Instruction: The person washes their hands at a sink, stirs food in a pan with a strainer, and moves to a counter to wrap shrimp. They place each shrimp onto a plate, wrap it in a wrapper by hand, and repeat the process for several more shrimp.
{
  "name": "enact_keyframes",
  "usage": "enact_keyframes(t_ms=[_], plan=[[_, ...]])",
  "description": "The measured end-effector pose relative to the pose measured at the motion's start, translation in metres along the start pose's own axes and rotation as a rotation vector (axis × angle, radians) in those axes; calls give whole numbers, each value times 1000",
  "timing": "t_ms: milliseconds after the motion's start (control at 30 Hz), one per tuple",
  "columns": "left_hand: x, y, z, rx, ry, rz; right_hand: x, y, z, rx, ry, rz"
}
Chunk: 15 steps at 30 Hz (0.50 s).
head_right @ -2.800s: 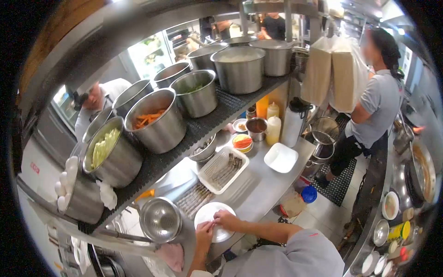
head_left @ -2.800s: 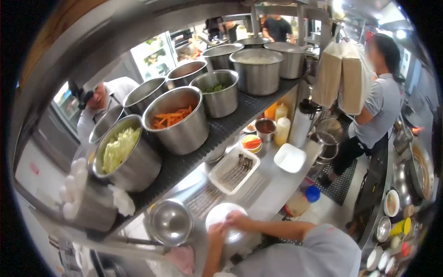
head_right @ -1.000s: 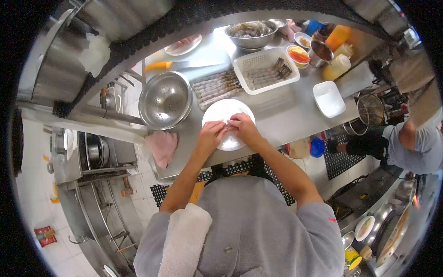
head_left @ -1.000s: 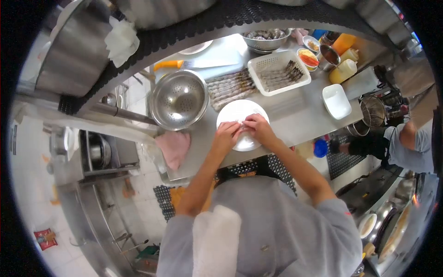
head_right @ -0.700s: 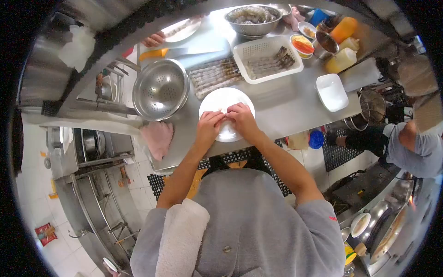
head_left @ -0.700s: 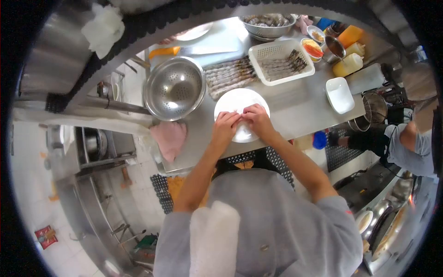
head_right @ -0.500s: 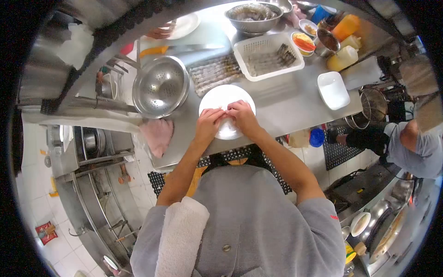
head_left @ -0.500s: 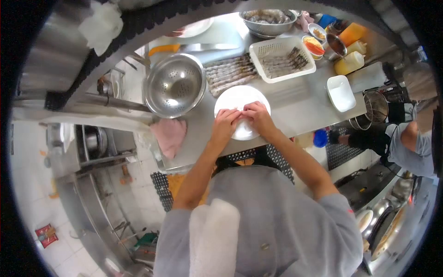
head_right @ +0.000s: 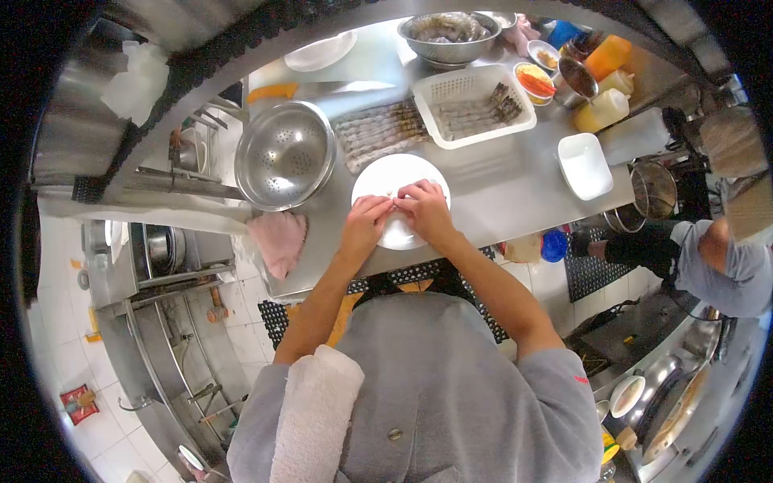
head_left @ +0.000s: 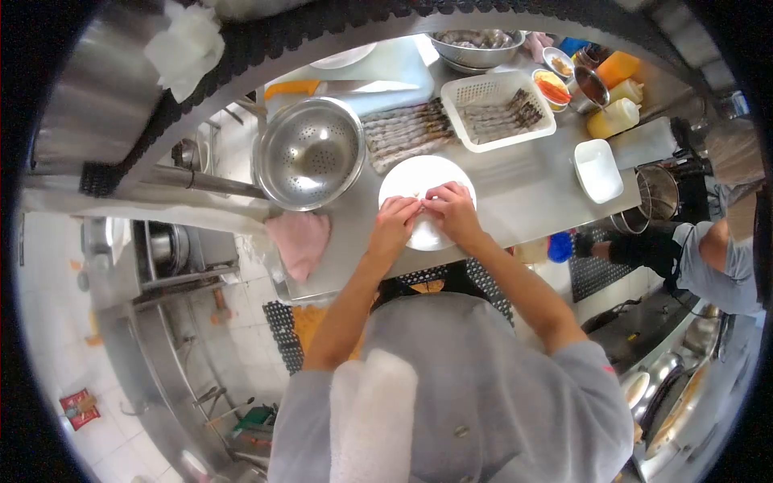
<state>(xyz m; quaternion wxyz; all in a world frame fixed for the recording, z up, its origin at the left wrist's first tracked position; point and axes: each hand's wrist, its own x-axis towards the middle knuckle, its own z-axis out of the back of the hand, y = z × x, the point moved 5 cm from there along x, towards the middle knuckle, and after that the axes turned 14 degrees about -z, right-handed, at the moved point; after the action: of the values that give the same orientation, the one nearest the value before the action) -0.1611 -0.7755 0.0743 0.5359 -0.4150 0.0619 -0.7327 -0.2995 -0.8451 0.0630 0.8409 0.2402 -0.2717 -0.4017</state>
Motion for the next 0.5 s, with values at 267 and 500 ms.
enact_keyframes(t_ms=[267,500], plan=[[-4,-2,-4,4,36,58,-6,-2,2,-37,1,24],[-14,-31,-41,-23,-5,7,-38,-28,31,-43,16,64]])
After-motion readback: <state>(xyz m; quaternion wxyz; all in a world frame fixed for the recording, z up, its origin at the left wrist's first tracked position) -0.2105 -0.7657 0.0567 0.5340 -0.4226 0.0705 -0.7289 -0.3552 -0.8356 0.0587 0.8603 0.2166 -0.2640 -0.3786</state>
